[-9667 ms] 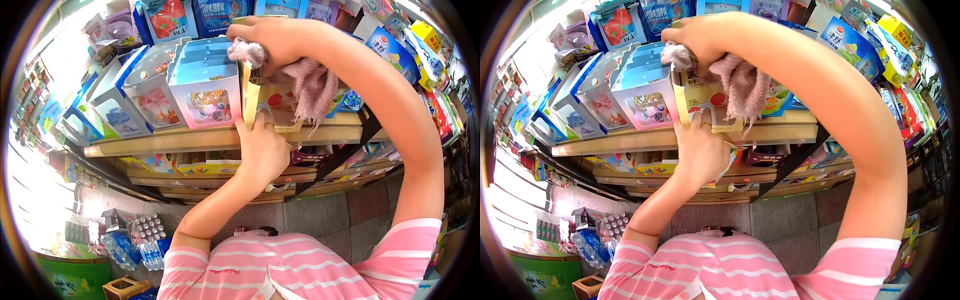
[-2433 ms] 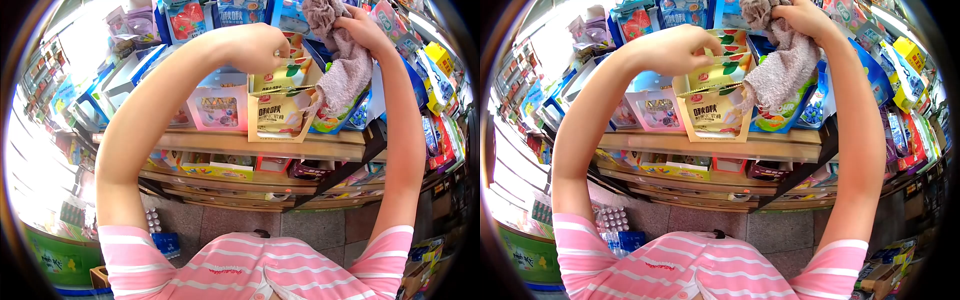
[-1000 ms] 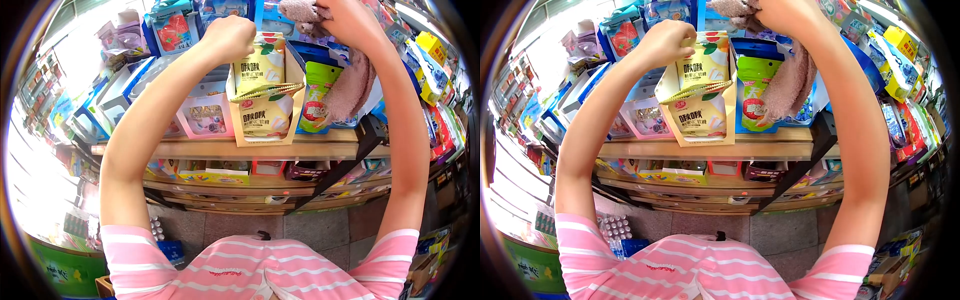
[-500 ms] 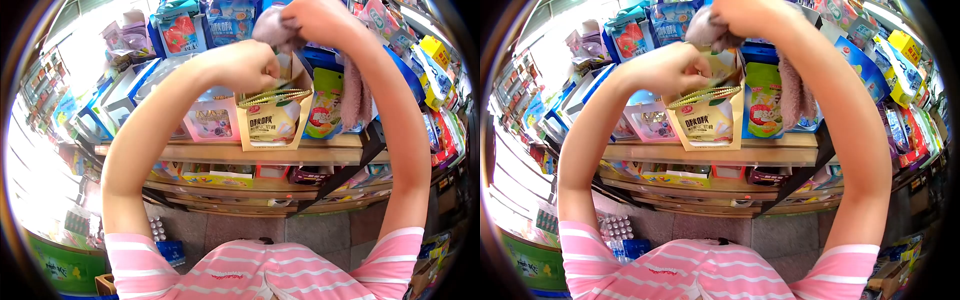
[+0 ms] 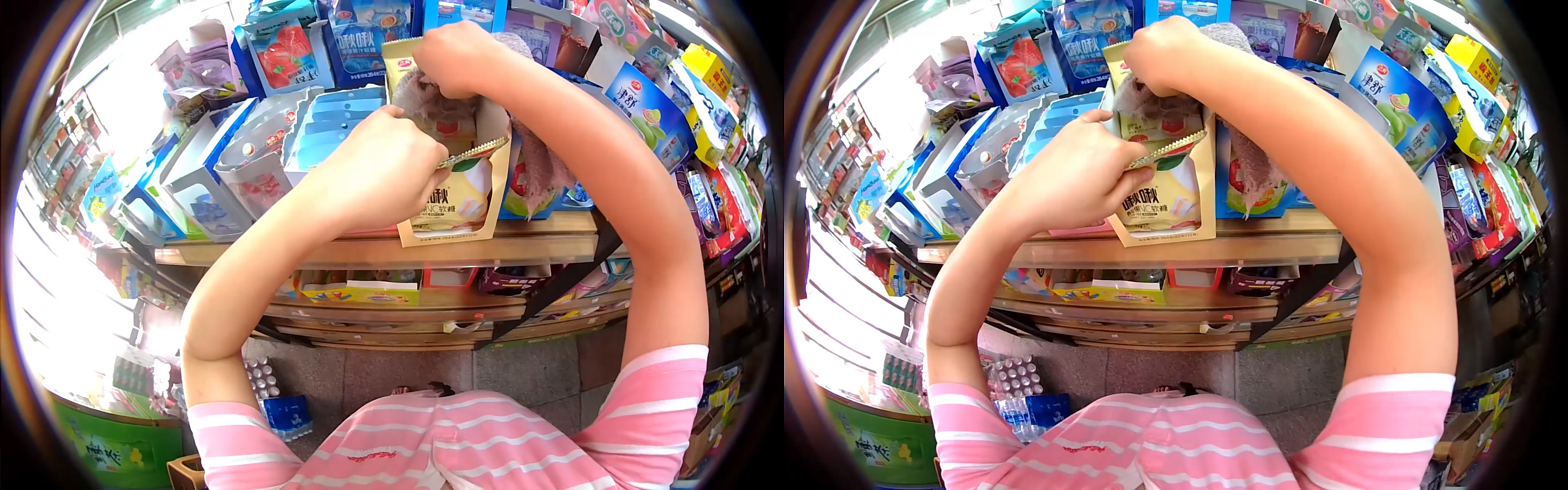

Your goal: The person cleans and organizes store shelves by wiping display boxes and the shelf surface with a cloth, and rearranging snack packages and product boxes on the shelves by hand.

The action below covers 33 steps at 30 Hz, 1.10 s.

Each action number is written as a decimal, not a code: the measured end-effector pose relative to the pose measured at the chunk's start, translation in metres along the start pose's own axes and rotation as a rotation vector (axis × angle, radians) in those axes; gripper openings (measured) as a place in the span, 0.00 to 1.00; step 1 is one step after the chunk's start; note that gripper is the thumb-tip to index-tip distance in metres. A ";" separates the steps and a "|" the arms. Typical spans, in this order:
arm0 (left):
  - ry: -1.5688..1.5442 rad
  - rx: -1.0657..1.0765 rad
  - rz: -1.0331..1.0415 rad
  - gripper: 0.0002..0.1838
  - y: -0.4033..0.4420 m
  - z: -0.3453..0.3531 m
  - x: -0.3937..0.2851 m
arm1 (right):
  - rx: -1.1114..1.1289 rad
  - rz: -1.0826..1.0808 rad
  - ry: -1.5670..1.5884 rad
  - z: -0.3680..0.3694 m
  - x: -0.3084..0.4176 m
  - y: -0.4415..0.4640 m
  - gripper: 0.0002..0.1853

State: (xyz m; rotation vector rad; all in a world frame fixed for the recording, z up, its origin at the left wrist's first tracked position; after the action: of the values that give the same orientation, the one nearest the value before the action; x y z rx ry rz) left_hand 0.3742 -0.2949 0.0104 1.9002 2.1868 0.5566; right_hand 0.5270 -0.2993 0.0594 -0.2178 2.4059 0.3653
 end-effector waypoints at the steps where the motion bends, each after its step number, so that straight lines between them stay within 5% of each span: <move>1: 0.004 0.000 0.002 0.11 0.000 -0.001 -0.001 | -0.074 0.014 -0.018 0.000 -0.003 0.000 0.06; 8: -0.006 0.101 -0.036 0.18 0.006 -0.017 -0.003 | -0.175 0.121 0.049 -0.021 -0.032 -0.020 0.07; 10: -0.363 0.167 -0.332 0.23 0.009 -0.031 0.001 | -0.206 0.149 0.065 -0.038 -0.041 -0.033 0.08; 12: -0.206 -0.167 -0.236 0.20 0.020 -0.031 0.028 | -0.275 0.333 0.055 -0.047 -0.048 -0.043 0.08; 14: 0.052 -0.518 -0.284 0.12 0.037 -0.023 0.062 | -0.343 0.295 0.030 -0.045 -0.048 -0.044 0.07; 16: 0.084 -0.616 -0.397 0.11 0.055 -0.015 0.083 | -0.271 0.252 0.045 -0.049 -0.036 -0.042 0.07; 22: 0.024 -0.377 -0.495 0.10 0.077 0.012 0.110 | -0.162 0.055 0.023 0.011 -0.004 0.004 0.07; 27: -0.006 -0.280 -0.525 0.11 0.075 0.010 0.107 | 0.182 -0.123 0.045 0.009 0.004 -0.013 0.11; 30: -0.024 -0.248 -0.465 0.11 0.071 0.007 0.105 | -0.030 -0.043 0.349 -0.009 -0.009 -0.029 0.11; 33: -0.024 -0.244 -0.425 0.11 0.070 0.006 0.101 | -0.247 0.082 0.288 -0.033 -0.048 -0.041 0.09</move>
State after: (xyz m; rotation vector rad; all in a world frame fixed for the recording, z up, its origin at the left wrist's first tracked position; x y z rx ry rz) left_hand 0.4241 -0.1871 0.0426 1.2667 2.2883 0.6738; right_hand 0.5527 -0.3455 0.1066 -0.3004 2.6544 0.7137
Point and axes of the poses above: each hand's wrist, its own y-axis towards the middle knuckle, its own z-axis out of the palm, x = y × z, the point moved 1 cm from there along y, towards the middle knuckle, and after that the axes turned 11 degrees about -z, right-handed, at the moved point
